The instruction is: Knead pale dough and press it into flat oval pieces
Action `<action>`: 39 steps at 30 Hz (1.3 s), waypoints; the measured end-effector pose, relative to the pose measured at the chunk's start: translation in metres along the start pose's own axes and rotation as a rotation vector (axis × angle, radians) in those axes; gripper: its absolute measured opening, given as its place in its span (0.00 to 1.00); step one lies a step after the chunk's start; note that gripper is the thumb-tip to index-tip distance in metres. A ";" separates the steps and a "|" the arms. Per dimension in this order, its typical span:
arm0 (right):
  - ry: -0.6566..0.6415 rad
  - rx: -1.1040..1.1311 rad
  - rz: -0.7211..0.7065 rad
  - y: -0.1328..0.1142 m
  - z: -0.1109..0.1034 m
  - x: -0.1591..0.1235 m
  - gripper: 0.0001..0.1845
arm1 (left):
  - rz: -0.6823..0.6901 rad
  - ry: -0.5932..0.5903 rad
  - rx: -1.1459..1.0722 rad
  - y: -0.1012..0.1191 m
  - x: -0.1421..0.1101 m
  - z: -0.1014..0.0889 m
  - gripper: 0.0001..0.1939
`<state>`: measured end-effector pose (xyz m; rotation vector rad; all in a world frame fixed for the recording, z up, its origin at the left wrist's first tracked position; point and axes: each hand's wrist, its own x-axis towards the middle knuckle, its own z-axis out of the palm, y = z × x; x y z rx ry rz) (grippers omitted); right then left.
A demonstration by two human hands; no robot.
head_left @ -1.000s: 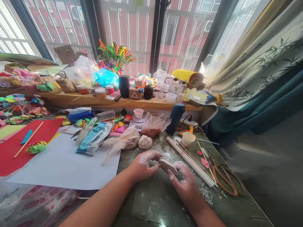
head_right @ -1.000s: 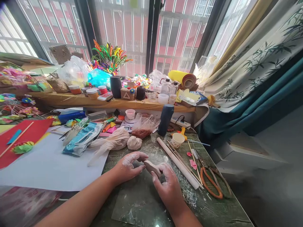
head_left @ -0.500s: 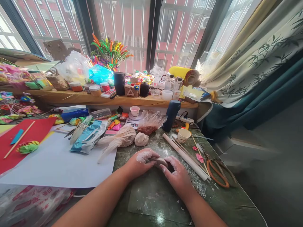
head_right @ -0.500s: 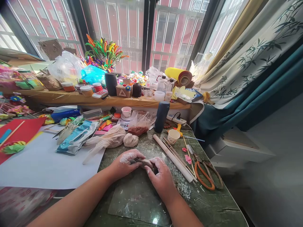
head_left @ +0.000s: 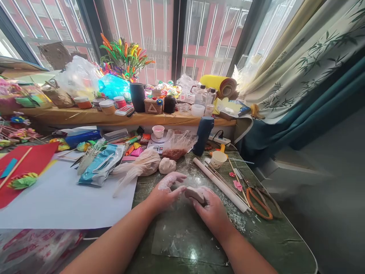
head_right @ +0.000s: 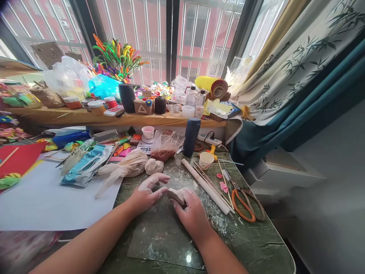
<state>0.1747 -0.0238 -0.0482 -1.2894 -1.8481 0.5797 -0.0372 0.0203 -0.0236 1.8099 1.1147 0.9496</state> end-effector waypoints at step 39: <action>0.020 -0.023 0.039 -0.001 -0.002 -0.001 0.09 | 0.050 -0.134 0.099 0.005 -0.004 -0.002 0.18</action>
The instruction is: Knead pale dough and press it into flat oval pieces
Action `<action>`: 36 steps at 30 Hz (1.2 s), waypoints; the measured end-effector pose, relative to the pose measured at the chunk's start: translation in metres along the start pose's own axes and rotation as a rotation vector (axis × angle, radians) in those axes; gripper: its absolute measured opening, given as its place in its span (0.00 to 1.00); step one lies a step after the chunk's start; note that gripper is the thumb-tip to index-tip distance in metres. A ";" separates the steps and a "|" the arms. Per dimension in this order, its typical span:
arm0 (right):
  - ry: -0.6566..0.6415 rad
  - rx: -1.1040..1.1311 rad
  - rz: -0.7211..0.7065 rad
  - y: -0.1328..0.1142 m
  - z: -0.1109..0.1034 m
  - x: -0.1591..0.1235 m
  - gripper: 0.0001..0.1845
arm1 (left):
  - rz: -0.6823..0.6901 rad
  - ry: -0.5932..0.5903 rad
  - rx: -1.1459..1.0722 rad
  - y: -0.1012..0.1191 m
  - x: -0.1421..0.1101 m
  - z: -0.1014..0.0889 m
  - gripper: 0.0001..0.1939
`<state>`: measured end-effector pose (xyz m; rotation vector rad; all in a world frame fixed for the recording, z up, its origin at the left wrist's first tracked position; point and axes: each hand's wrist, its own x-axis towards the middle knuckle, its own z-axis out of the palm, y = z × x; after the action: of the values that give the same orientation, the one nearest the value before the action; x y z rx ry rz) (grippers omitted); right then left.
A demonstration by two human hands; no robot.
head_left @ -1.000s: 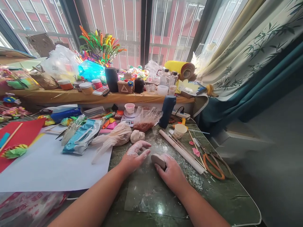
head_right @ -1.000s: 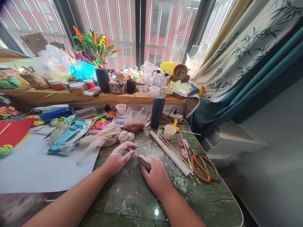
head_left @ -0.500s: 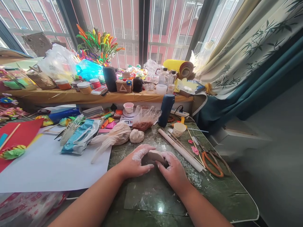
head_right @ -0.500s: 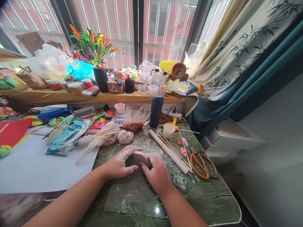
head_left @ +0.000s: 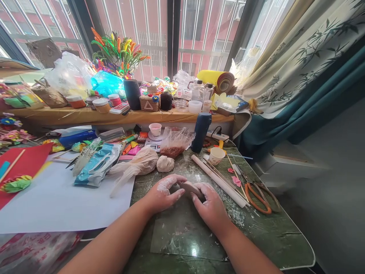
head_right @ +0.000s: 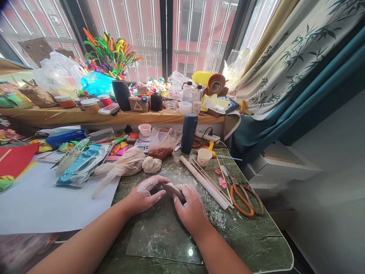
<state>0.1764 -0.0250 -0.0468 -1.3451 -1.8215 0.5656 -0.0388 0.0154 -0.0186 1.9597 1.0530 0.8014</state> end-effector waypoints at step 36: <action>0.289 0.920 0.377 -0.017 -0.052 0.036 0.21 | -0.251 0.125 -0.384 -0.027 0.014 0.007 0.21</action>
<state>0.2037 -0.0021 0.0080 -1.0239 -0.8597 1.1587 -0.0373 0.0351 -0.0431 1.4403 1.0983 0.9173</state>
